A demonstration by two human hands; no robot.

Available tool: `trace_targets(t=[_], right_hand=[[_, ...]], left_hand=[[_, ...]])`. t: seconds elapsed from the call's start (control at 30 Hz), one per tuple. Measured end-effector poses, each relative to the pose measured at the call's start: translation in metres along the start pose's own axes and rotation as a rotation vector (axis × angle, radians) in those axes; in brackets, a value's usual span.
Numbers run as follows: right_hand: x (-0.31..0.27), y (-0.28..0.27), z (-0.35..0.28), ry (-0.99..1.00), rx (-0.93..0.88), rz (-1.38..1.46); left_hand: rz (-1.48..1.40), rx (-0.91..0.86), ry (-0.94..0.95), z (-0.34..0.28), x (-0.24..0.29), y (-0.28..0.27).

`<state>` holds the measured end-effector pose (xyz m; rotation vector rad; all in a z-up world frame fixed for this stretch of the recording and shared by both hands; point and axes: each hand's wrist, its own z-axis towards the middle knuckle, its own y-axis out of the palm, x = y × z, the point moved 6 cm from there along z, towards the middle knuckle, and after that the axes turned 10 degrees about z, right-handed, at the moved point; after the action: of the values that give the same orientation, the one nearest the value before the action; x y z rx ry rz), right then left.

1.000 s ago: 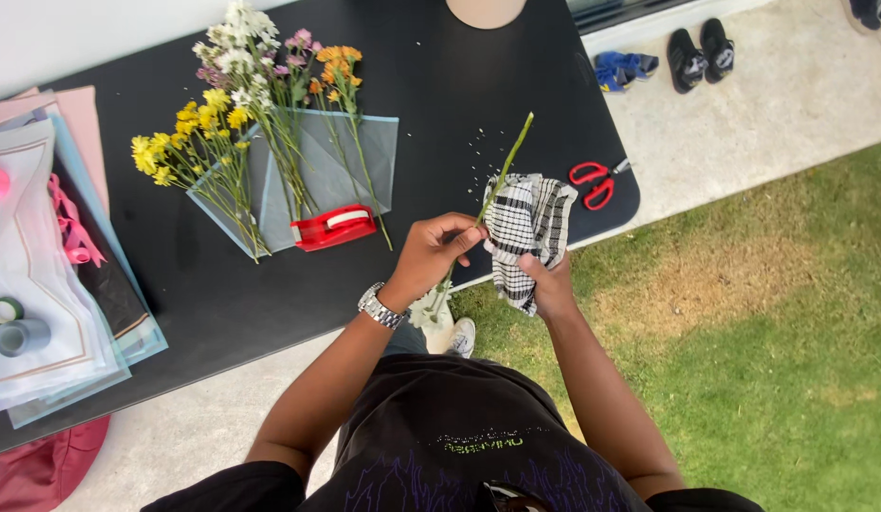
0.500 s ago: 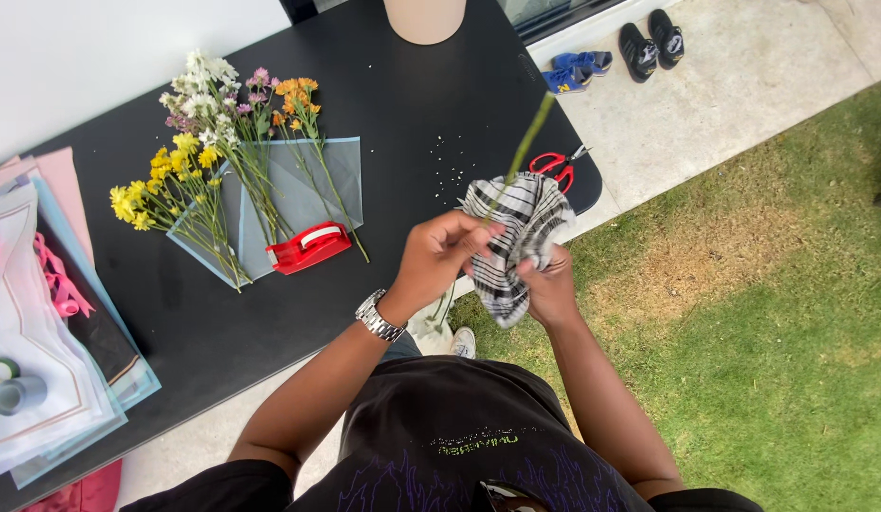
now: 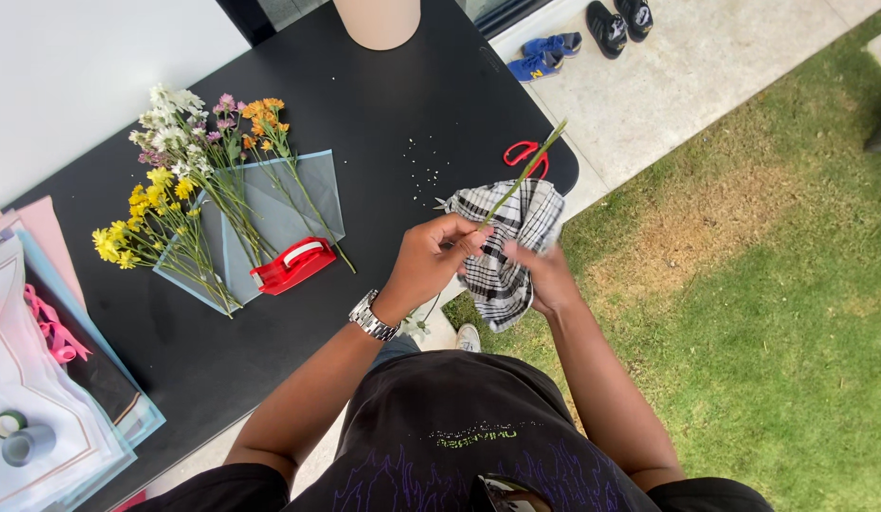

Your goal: The person selects flowers from a bucket, trims the stems using shears, and wipes a stem with a cloth.

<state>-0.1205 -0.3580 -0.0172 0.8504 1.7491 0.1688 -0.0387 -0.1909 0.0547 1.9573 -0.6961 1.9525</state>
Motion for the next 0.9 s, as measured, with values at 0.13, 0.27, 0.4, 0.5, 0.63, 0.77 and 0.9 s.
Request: trace_targets(t=[0.13,0.27,0.4,0.5,0.63,0.77,0.9], right_hand=[[0.019,-0.023,0.023,0.131,0.04,0.369],[-0.01,-0.016,0.012,0.063,0.001,0.609],[-0.013,-0.017,-0.006,-0.031,-0.204,0.93],[0.001,-0.033,-0.001,-0.113,-0.07,0.741],[0.022,-0.043,0.002,-0.204,0.133,0.447],[0.027,-0.043,0.005,-0.285,0.363,0.155],[0.041,-0.059,0.029,-0.377,0.255,0.351]], left_hand=[[-0.014,-0.029,-0.015,0.002,0.005,0.005],[-0.087,-0.107,-0.087,-0.004,-0.009,0.021],[0.008,-0.183,-0.146,-0.003,-0.02,0.036],[0.068,-0.241,-0.12,-0.006,-0.017,0.045],[0.04,-0.26,-0.132,-0.005,-0.026,0.062],[0.203,-0.227,-0.097,-0.002,-0.053,0.07],[0.225,-0.193,0.016,0.005,-0.05,0.068]])
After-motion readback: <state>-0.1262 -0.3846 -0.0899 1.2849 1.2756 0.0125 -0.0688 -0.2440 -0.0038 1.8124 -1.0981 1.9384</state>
